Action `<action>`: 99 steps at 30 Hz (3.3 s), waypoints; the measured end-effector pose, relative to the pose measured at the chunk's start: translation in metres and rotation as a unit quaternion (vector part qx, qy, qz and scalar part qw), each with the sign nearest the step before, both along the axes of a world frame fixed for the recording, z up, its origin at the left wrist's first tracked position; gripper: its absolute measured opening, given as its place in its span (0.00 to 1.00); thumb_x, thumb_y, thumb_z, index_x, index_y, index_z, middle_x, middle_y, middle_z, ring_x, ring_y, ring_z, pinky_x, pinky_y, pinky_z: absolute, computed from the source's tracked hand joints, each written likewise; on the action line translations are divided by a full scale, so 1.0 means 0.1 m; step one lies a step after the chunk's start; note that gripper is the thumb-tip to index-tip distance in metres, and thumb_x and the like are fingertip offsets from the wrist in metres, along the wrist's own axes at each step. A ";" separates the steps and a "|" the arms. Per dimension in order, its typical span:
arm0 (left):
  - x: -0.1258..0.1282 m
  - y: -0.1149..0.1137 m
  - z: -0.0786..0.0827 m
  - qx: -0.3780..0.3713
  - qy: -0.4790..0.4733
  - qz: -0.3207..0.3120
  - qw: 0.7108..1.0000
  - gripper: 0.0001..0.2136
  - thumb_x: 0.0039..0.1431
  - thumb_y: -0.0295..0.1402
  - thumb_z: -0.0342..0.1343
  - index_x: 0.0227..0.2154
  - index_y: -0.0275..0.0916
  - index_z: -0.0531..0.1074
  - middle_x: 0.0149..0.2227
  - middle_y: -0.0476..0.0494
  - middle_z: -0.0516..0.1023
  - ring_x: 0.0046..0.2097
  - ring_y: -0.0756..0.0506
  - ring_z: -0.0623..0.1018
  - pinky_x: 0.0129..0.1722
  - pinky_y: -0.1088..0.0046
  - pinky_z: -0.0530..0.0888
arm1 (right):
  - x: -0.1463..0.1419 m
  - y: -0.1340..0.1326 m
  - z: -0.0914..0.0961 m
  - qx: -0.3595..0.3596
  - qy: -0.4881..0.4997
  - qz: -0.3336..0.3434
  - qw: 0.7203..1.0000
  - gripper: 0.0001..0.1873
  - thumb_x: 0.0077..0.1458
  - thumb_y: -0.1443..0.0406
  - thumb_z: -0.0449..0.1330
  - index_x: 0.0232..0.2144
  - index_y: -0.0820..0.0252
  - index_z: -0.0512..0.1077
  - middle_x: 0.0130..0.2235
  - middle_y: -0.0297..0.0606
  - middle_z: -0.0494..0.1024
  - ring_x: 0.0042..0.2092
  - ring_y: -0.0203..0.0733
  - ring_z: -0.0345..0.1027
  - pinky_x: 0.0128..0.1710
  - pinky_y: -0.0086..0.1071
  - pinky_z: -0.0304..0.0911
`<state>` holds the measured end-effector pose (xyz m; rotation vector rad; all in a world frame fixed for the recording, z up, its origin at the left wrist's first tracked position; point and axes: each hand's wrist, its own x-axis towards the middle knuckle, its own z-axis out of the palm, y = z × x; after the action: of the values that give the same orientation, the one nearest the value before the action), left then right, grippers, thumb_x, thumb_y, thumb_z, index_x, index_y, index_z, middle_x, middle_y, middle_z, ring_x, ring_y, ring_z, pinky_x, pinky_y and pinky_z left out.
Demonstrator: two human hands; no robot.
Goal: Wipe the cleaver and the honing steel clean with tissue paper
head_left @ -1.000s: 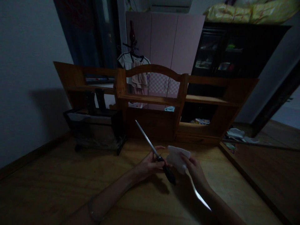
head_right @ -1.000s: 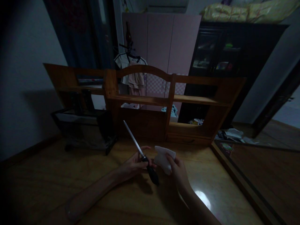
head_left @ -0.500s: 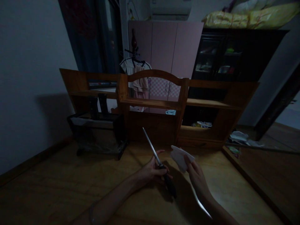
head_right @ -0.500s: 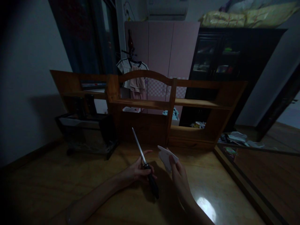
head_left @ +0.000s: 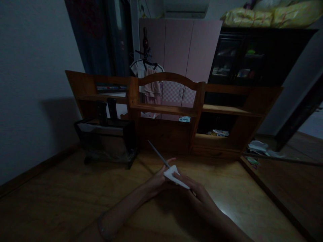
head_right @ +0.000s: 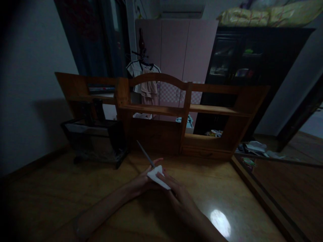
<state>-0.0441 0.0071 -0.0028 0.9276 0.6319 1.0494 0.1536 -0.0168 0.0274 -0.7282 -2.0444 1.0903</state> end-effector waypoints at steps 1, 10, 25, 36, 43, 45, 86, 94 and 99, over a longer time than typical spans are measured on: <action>0.00 0.00 0.00 -0.003 -0.003 -0.002 1.000 0.39 0.48 0.23 0.60 0.61 0.52 0.50 0.46 0.42 0.70 0.45 0.42 0.75 0.45 0.58 0.72 | 0.00 0.00 0.00 -0.005 0.008 -0.002 1.000 0.22 0.62 0.60 0.50 0.58 0.49 0.61 0.61 0.35 0.62 0.62 0.48 0.51 0.62 0.46 0.40; 0.00 -0.01 0.07 -0.005 -0.040 -0.008 0.999 0.41 0.44 0.23 0.64 0.60 0.51 0.53 0.46 0.43 0.70 0.47 0.43 0.74 0.48 0.59 0.70 | -0.01 0.02 0.04 -0.065 0.044 -0.050 0.996 0.20 0.60 0.57 0.52 0.52 0.55 0.70 0.45 0.38 0.76 0.47 0.51 0.67 0.51 0.41 0.57; 0.03 0.10 0.00 0.050 -0.079 0.027 0.995 0.21 0.52 0.27 0.61 0.50 0.40 0.67 0.55 0.38 0.67 0.46 0.46 0.73 0.47 0.70 0.67 | 0.02 0.18 -0.17 -0.303 0.151 -0.057 0.939 0.19 0.51 0.54 0.61 0.38 0.63 0.76 0.34 0.38 0.78 0.34 0.42 0.69 0.34 0.30 0.61; -0.01 0.17 -0.10 -0.035 -0.091 0.058 0.994 0.14 0.52 0.32 0.62 0.42 0.35 0.72 0.42 0.40 0.75 0.43 0.46 0.75 0.45 0.70 0.70 | 0.04 0.26 -0.23 -0.396 0.205 -0.032 0.895 0.19 0.53 0.55 0.60 0.41 0.63 0.75 0.39 0.43 0.79 0.40 0.46 0.72 0.28 0.28 0.64; 0.00 0.16 -0.07 -0.024 -0.075 0.065 0.995 0.13 0.50 0.33 0.64 0.38 0.32 0.74 0.40 0.39 0.76 0.41 0.46 0.75 0.45 0.72 0.69 | 0.03 0.23 -0.23 -0.307 0.148 -0.049 0.939 0.19 0.51 0.53 0.61 0.38 0.62 0.77 0.35 0.38 0.79 0.35 0.43 0.70 0.36 0.31 0.62; 0.00 0.15 -0.06 -0.025 -0.069 0.073 0.995 0.13 0.50 0.33 0.64 0.37 0.32 0.74 0.40 0.39 0.76 0.41 0.47 0.75 0.44 0.72 0.69 | 0.03 0.22 -0.21 -0.270 0.115 -0.047 0.955 0.19 0.53 0.54 0.60 0.39 0.62 0.77 0.36 0.37 0.79 0.37 0.43 0.69 0.37 0.31 0.62; -0.03 0.27 -0.25 -0.108 -0.122 0.118 0.980 0.05 0.59 0.29 0.53 0.33 0.32 0.71 0.39 0.36 0.78 0.37 0.45 0.78 0.39 0.69 0.75 | 0.02 0.04 0.09 0.012 -0.030 0.004 0.999 0.19 0.58 0.64 0.55 0.53 0.49 0.68 0.57 0.32 0.67 0.59 0.52 0.59 0.58 0.49 0.52; -0.05 0.26 -0.23 -0.115 -0.159 0.134 0.971 0.03 0.60 0.27 0.53 0.34 0.32 0.70 0.41 0.33 0.77 0.42 0.46 0.78 0.42 0.73 0.74 | 0.12 0.08 0.01 0.042 -0.066 -0.080 0.994 0.18 0.56 0.67 0.54 0.49 0.51 0.72 0.52 0.34 0.73 0.52 0.50 0.68 0.50 0.43 0.64; -0.05 0.27 -0.25 -0.088 -0.158 0.126 0.975 0.03 0.58 0.27 0.55 0.35 0.32 0.71 0.42 0.35 0.78 0.42 0.47 0.78 0.43 0.73 0.74 | 0.11 0.09 -0.02 0.090 -0.077 -0.027 0.993 0.23 0.56 0.69 0.54 0.54 0.51 0.66 0.58 0.34 0.66 0.58 0.51 0.60 0.55 0.48 0.59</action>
<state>-0.0495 0.0343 -0.0278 0.5191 0.5736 1.3134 0.1644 -0.0077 0.0254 -0.7909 -2.2046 0.8296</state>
